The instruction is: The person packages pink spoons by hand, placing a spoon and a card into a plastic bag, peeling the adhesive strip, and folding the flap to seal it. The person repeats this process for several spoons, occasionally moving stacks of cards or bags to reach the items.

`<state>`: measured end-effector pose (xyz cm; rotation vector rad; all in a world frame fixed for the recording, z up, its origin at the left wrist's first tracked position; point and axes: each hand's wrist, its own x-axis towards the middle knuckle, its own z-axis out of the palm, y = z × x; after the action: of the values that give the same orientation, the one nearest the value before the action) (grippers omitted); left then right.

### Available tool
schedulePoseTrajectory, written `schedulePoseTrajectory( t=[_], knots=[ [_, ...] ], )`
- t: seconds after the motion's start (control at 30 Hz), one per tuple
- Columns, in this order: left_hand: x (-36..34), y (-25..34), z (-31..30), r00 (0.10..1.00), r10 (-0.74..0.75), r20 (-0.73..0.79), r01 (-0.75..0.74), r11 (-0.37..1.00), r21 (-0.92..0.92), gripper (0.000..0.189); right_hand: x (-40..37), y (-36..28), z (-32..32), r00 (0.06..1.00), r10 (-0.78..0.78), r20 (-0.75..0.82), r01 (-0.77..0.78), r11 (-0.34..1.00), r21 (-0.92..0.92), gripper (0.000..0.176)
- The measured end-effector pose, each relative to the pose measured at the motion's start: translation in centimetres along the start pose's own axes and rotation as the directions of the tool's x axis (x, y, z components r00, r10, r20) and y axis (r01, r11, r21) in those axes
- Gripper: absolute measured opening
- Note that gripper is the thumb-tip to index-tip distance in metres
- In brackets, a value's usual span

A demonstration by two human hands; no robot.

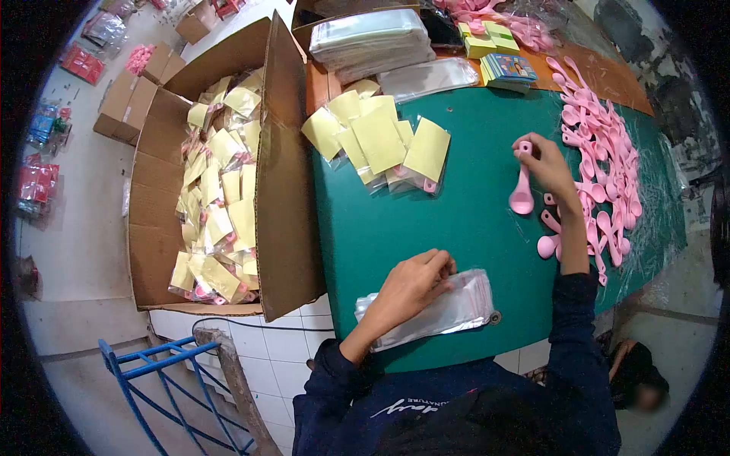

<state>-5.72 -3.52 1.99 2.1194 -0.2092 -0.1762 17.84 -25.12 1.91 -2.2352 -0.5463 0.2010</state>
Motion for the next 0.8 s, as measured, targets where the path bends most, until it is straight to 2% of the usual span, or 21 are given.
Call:
schedulePoseTrajectory(
  t=[0.07, 0.1, 0.2, 0.23, 0.3, 0.33, 0.43, 0.53, 0.63, 0.73, 0.77, 0.8],
  knots=[
    [0.0, -0.4, -0.4, 1.0, -0.016, -0.012, 0.015, 0.996, -0.086, 0.022, -0.6, -2.9, -1.9, 0.986, 0.083, 0.146, -0.112, 0.971, 0.21, 0.019],
    [0.0, -0.4, -0.6, 0.999, -0.04, -0.011, 0.039, 0.994, -0.104, 0.021, -1.2, -4.5, -2.0, 0.99, 0.018, 0.142, -0.06, 0.953, 0.298, 0.019],
    [-0.2, -0.4, -1.2, 0.995, -0.099, 0.008, 0.099, 0.983, -0.152, 0.019, -2.7, -7.7, -1.8, 0.978, -0.037, 0.204, -0.054, 0.903, 0.425, 0.016],
    [-0.2, -0.3, -1.3, 0.993, -0.115, 0.016, 0.116, 0.979, -0.166, 0.018, -3.1, -8.6, -1.6, 0.968, -0.023, 0.249, -0.085, 0.905, 0.417, 0.014],
    [-0.2, -0.1, -1.5, 0.993, -0.111, -0.046, 0.092, 0.947, -0.308, 0.015, -3.9, -10.1, -1.1, 0.942, 0.003, 0.335, -0.145, 0.905, 0.399, 0.012],
    [-0.2, -0.1, -1.6, 0.99, -0.114, -0.079, 0.076, 0.924, -0.375, 0.014, -4.1, -10.3, -0.8, 0.952, 0.008, 0.307, -0.117, 0.933, 0.34, 0.012],
    [-0.5, -1.4, -1.8, 0.982, -0.189, 0.022, 0.143, 0.654, -0.743, 0.013, -4.2, -10.5, -0.3, 0.977, -0.011, 0.213, -0.018, 0.991, 0.133, 0.012],
    [-0.3, -1.3, -2.4, 0.97, -0.236, 0.058, 0.184, 0.559, -0.809, 0.015, -4.3, -10.9, -0.3, 0.966, 0.02, 0.258, -0.052, 0.992, 0.115, 0.01],
    [-0.1, -1.0, -2.4, 0.965, -0.25, 0.076, 0.217, 0.603, -0.767, 0.018, -4.6, -11.6, -0.1, 0.977, -0.019, 0.211, -0.029, 0.974, 0.224, 0.01],
    [-0.1, -1.0, -2.4, 0.96, -0.258, 0.106, 0.249, 0.622, -0.742, 0.022, -4.9, -11.7, -0.1, 0.927, -0.059, 0.372, -0.048, 0.961, 0.273, 0.01],
    [-0.1, -0.9, -2.5, 0.957, -0.266, 0.114, 0.252, 0.568, -0.784, 0.022, -4.8, -11.6, 0.0, 0.881, -0.055, 0.469, -0.055, 0.975, 0.217, 0.012],
    [-0.1, -0.9, -2.7, 0.954, -0.274, 0.124, 0.254, 0.511, -0.821, 0.023, -4.8, -11.4, 0.3, 0.882, -0.089, 0.463, 0.013, 0.986, 0.165, 0.012]
  ],
)
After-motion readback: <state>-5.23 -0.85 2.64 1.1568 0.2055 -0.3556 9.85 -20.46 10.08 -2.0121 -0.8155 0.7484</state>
